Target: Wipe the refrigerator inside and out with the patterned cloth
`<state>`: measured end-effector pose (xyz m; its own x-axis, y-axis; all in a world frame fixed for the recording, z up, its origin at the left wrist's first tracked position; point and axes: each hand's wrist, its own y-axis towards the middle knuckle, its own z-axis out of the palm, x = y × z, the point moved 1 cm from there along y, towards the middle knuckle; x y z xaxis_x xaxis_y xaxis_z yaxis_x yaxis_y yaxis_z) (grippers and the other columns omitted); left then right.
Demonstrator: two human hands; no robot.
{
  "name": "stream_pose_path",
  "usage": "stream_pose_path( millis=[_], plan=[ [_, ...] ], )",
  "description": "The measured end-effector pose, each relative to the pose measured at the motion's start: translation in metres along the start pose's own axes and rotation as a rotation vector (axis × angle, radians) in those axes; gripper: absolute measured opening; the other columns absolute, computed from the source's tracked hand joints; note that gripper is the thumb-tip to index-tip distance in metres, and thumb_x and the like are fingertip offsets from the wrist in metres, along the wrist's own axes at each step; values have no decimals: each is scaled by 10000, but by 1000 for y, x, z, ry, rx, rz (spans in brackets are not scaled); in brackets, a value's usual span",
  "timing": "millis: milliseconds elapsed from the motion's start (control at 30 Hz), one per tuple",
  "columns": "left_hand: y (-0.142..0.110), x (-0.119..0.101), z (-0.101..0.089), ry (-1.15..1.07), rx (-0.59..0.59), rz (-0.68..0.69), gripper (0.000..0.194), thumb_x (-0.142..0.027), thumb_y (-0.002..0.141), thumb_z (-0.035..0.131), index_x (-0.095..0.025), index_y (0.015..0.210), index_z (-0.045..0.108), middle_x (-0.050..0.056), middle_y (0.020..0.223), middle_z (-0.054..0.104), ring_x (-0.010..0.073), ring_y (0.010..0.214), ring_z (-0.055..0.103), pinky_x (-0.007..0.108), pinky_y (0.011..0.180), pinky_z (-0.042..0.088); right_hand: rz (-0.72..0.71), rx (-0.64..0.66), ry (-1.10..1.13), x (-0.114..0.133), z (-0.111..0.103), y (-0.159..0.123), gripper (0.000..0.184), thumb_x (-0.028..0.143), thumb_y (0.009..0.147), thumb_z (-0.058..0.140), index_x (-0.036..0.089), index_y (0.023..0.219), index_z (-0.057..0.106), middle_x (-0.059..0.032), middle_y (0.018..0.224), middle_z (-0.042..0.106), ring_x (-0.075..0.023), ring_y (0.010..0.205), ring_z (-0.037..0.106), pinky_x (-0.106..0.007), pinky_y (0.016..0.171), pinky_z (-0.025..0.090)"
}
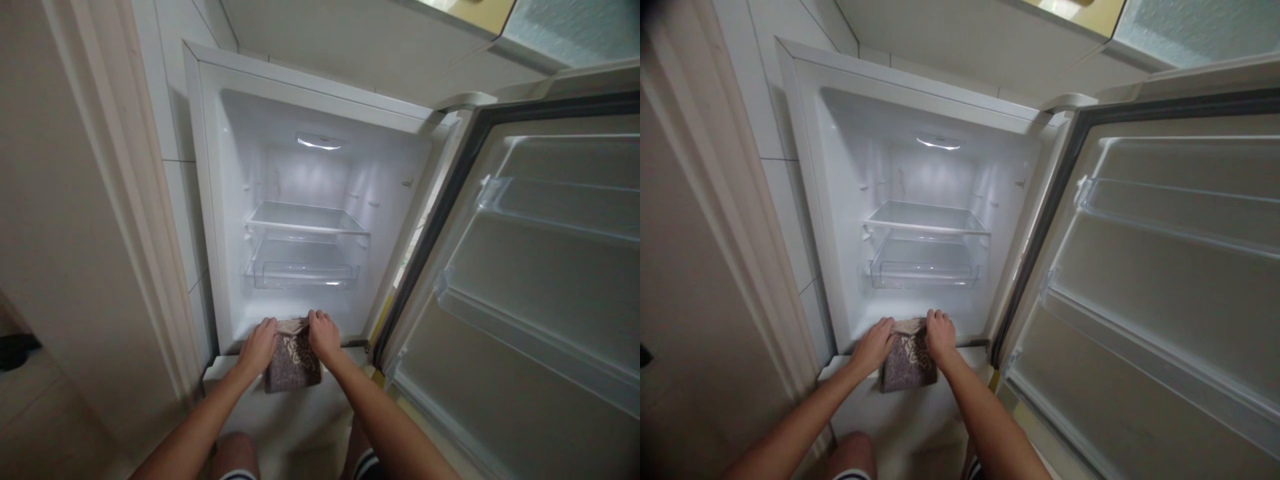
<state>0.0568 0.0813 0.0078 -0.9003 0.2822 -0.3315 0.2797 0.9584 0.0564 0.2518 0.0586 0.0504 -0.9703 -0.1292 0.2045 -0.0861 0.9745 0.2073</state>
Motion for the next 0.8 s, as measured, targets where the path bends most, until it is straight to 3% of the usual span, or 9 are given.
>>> stream_pose_path(
  millis=[133,200,333,433,567,667,800],
  plan=[
    [16,3,13,-66,-26,-26,193,-168,1017,450,-224,1159,568,133,1301,675,280,1289,634,401,1113,471,-17,-7,21,-10,10,5,559,-96,880,529,200,1335,664,-169,1354,669,-306,1154,691,-336,850,529],
    [17,3,14,-106,-35,-2,168,-139,974,487,-232,1092,562,116,1254,681,289,1278,609,407,1125,447,-38,11,11,-14,11,5,528,-80,890,531,210,1302,689,-149,1413,653,-288,1199,680,-318,876,531],
    [7,4,7,-203,-70,72,181,-97,857,520,-257,941,520,69,1113,650,281,1165,601,397,1044,452,-11,52,-32,-16,12,3,355,-44,917,526,196,1097,716,-131,1170,727,-276,1128,686,-337,912,527],
    [-14,6,-2,-289,-75,142,195,-107,819,501,-266,931,503,32,1062,616,227,1022,625,335,916,475,31,48,-50,-14,11,-9,309,-18,886,581,184,1093,690,-134,1159,714,-298,1121,673,-366,929,536],
    [-50,7,-25,-497,-56,226,412,-98,762,508,-270,1134,553,13,1110,627,209,1074,628,303,946,467,-43,-49,86,-15,-4,-46,269,36,854,608,214,1053,640,-83,1146,671,-294,1124,626,-387,979,516],
    [-72,2,-53,-541,3,230,425,-84,692,525,-268,1069,594,-4,1038,614,207,1023,618,286,901,444,-153,-72,318,-16,-27,-75,288,49,808,612,220,1039,612,-71,1187,646,-272,1135,606,-372,994,500],
    [-87,-15,-90,-505,24,259,421,-61,696,502,-278,1040,608,-21,1051,605,185,1017,611,269,898,429,-291,108,556,-13,-59,-93,501,73,741,641,244,1212,650,-88,1550,519,-272,1410,523,-365,1178,426]
  ],
)
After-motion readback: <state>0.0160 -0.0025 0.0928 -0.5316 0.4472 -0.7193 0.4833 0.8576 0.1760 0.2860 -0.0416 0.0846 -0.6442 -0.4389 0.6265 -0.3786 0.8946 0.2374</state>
